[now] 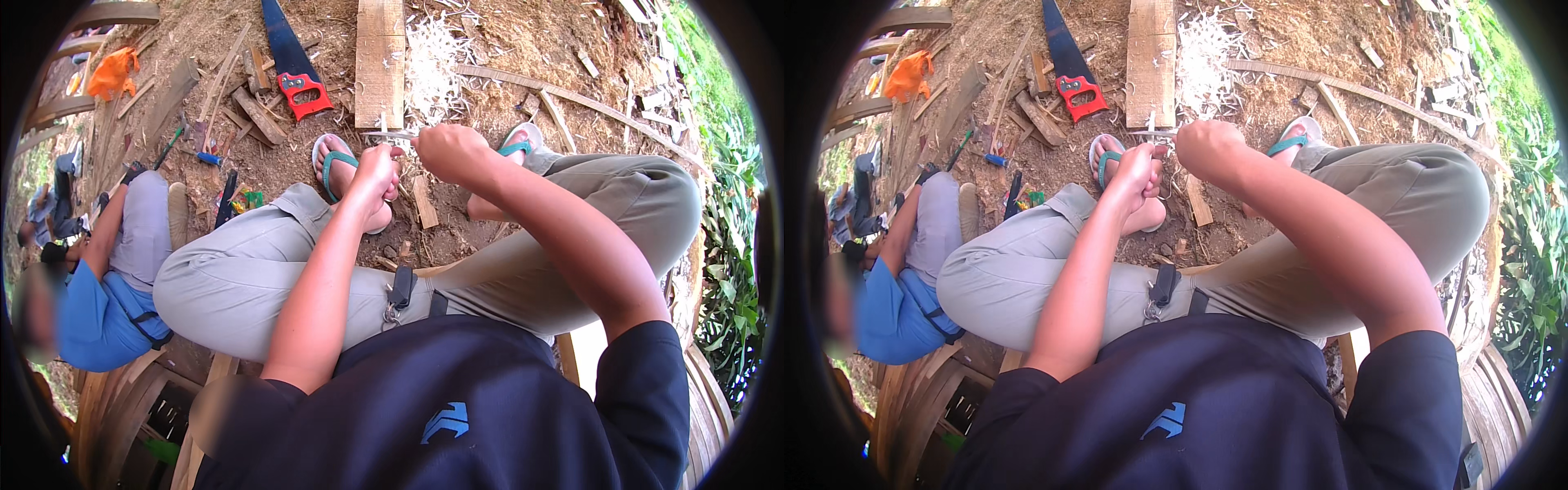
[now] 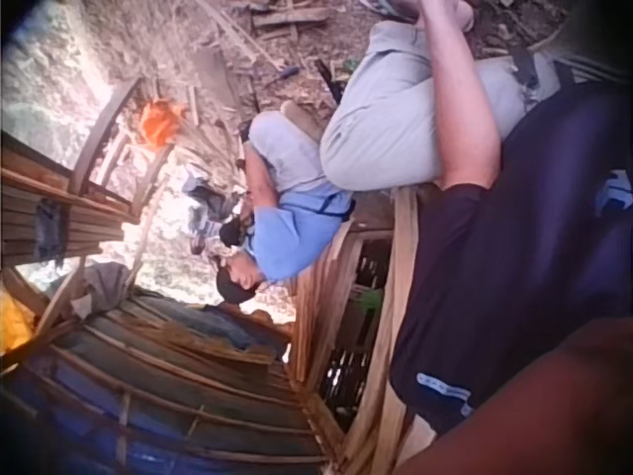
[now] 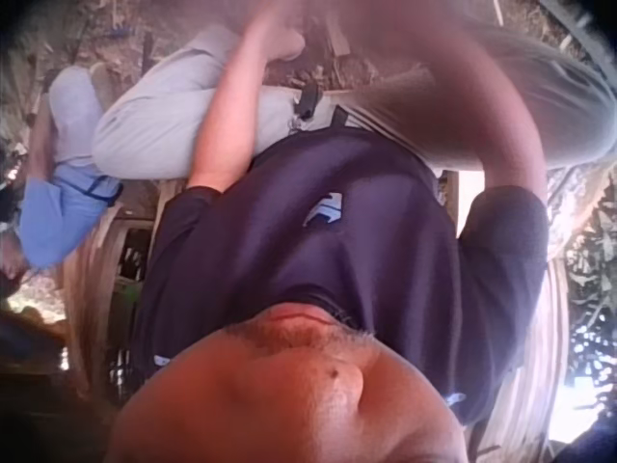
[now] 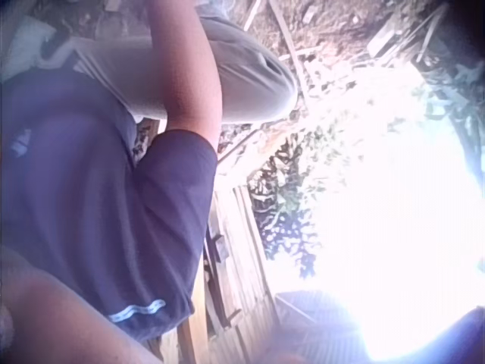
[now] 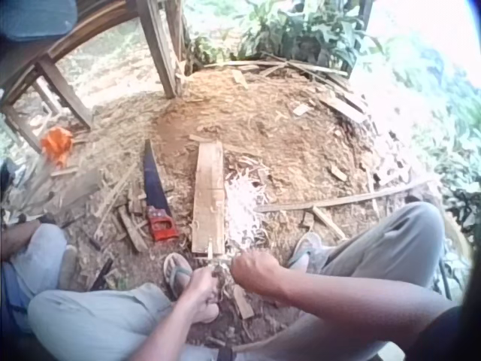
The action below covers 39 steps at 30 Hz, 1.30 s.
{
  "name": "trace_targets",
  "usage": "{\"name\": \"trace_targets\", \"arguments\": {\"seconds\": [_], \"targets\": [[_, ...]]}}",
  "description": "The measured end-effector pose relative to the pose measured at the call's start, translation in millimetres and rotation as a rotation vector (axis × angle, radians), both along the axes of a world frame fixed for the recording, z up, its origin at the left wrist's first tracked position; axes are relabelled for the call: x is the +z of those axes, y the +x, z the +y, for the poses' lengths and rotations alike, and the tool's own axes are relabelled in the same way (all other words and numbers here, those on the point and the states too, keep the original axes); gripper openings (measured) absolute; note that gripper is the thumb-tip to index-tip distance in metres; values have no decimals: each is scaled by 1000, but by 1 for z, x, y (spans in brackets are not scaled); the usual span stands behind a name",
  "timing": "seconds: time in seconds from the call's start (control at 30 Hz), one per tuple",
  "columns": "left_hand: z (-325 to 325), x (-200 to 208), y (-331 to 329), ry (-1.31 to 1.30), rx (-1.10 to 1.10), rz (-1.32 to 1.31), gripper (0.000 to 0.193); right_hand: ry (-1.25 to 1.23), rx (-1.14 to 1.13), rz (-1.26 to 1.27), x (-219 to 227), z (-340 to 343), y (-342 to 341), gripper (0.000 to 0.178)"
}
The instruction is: The person sits on the ground and uses a knife to shave thin strips from a small piece of wood held between their feet. They repeatedly scrape the blade along the wood to create fine shavings, occasionally pausing to inspect the result.
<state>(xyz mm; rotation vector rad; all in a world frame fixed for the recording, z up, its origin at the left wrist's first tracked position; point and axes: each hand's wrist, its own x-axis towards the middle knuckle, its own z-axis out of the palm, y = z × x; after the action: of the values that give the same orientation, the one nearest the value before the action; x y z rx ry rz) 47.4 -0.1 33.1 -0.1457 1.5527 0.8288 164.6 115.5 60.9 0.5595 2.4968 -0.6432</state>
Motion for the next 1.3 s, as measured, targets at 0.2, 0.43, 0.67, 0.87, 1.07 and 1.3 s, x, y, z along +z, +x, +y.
{"name": "trace_targets", "arguments": {"seconds": [0.2, 0.43, 0.67, 0.87, 1.07, 1.3], "targets": [[-3, -9, 2, 7, 31, 32, 18, -29, -35, -58, 12, -2, 8, 32], [-5, -13, 5, -35, 19, 73, 16, 102, -66, -34, 3, -22, 9, 27], [-5, -15, 10, 9, 7, 68, 15, 227, -64, -37, -49, -17, -12, 30], [-2, -1, -4, -18, 85, -55, 13, 52, -141, 56, -57, 10, -9, 41], [-4, -9, 4, -9, 76, 3, 13, 44, -7, 21, -1, 1, 7, 39], [-1, -8, 4, -21, 46, 65, 24, 142, 9, -51, 4, -12, 11, 29]]}}
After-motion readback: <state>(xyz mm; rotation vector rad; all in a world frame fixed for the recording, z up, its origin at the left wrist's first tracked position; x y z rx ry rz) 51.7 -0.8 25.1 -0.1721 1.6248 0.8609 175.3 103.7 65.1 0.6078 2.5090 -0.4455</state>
